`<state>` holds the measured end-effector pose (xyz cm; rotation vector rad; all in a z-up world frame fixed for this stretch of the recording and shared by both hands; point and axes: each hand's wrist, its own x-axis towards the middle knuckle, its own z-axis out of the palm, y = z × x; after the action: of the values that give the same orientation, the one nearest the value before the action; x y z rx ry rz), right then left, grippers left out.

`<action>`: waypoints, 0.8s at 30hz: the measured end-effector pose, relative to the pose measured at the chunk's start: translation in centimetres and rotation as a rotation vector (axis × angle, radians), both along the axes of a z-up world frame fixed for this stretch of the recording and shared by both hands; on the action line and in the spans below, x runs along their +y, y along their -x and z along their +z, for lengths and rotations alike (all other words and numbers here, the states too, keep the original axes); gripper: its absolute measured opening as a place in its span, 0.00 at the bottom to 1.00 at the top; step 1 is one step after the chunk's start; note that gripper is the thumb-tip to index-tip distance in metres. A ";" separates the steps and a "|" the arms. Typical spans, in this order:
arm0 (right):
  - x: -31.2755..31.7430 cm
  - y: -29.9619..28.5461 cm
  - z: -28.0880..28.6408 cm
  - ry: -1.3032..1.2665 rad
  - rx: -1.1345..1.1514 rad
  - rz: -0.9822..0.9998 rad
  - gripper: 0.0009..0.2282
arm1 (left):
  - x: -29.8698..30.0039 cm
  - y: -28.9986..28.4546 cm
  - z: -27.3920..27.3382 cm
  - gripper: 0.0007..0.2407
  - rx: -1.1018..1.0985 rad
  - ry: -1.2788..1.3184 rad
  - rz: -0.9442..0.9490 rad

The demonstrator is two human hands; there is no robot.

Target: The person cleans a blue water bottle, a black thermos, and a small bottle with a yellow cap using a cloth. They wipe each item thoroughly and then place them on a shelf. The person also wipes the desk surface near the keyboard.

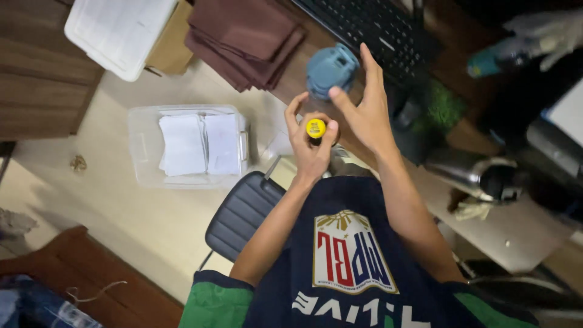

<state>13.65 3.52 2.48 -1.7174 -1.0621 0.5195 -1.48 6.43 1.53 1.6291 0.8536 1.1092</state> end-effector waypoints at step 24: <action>2.2 -0.1 -4.9 -0.205 -0.381 -0.060 0.52 | 3.0 2.6 -0.7 0.08 -0.082 0.160 0.212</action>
<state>13.71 5.71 -2.46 -1.6944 -1.2778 0.0390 -4.04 9.47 0.85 1.3763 1.0515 1.2126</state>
